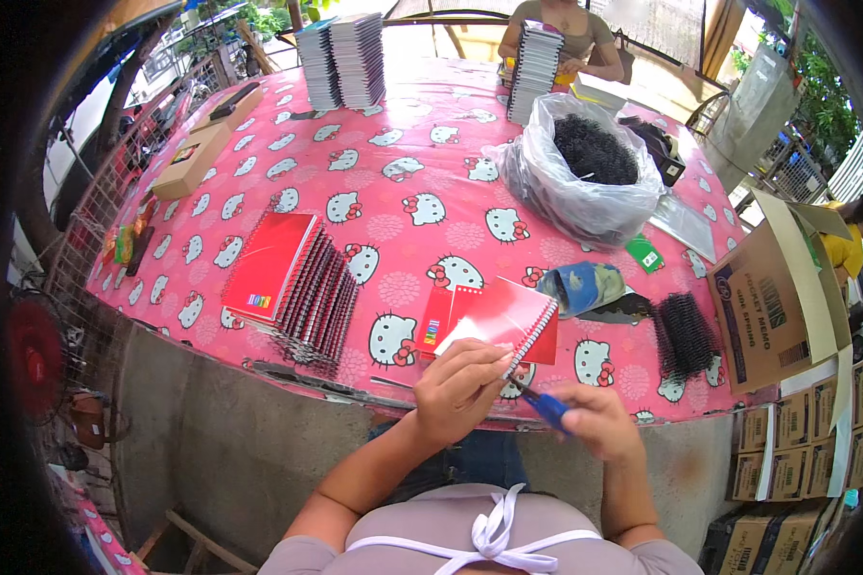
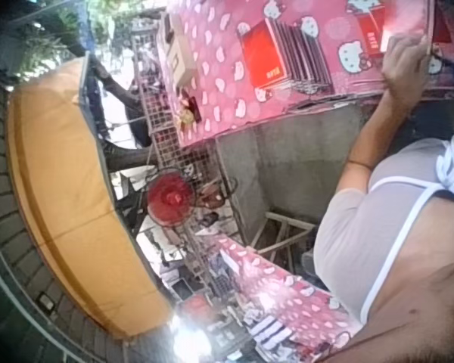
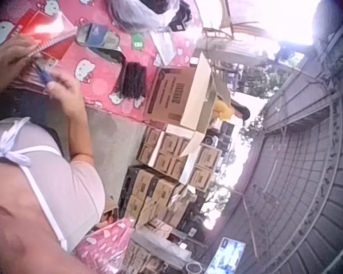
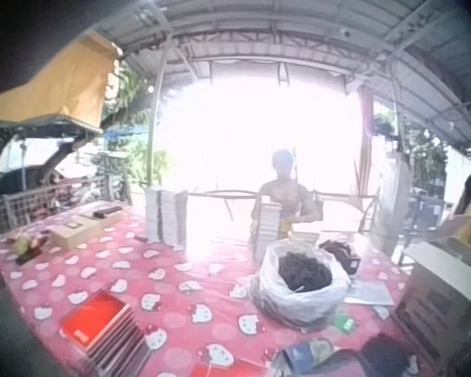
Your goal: The person assembles red booklets by inserting a black spiral binding through the pre-punched holes of the cover and pages by hand and then uses a blue tool to crimp or cut the ends of the spiral.
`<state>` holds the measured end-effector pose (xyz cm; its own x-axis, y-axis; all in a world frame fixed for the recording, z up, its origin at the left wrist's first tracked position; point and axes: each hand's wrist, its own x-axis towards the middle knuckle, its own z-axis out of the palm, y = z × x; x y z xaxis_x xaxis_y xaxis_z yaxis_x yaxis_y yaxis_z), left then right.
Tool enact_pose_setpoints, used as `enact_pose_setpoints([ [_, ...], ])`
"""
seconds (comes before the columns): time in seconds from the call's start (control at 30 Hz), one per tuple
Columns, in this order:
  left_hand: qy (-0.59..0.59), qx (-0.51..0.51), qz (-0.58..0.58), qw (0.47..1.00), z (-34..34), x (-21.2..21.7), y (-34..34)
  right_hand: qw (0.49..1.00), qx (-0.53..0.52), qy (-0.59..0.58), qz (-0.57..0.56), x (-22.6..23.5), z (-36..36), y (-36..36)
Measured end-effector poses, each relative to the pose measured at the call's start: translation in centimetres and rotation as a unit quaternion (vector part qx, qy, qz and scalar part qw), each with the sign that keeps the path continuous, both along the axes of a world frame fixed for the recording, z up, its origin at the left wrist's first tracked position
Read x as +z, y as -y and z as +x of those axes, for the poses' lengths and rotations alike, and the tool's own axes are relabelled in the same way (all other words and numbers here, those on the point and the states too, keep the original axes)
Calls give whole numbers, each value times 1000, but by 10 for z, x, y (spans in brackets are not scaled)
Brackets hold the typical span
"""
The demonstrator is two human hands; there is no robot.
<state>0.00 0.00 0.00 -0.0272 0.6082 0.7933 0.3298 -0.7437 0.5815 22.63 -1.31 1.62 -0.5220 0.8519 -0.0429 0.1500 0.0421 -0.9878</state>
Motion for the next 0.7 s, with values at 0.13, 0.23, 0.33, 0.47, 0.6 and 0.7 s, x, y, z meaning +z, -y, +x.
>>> enact_pose_setpoints([
  [0.13, -38, -6, 56, 998, -13, 15, -4, 969, 45, -154, -189, 4, -7, 1],
  [0.23, -15, 119, 57, 991, -39, 50, 3, 989, -85, 5, 121, 18, -12, 4],
  [0.33, 47, 222, 153, 962, -84, 89, 1, 889, -322, 200, 257, -28, 30, -31],
  [0.47, -109, 366, 188, 905, -170, 149, 5, 817, -251, 412, 316, -98, 53, -47],
  [0.6, -278, 217, -137, 926, -209, 173, -48, 882, -301, 251, 263, -85, 37, -59],
  [0.7, -483, 158, -215, 834, -232, 119, -84, 928, -248, 165, 222, -57, 15, -72],
])
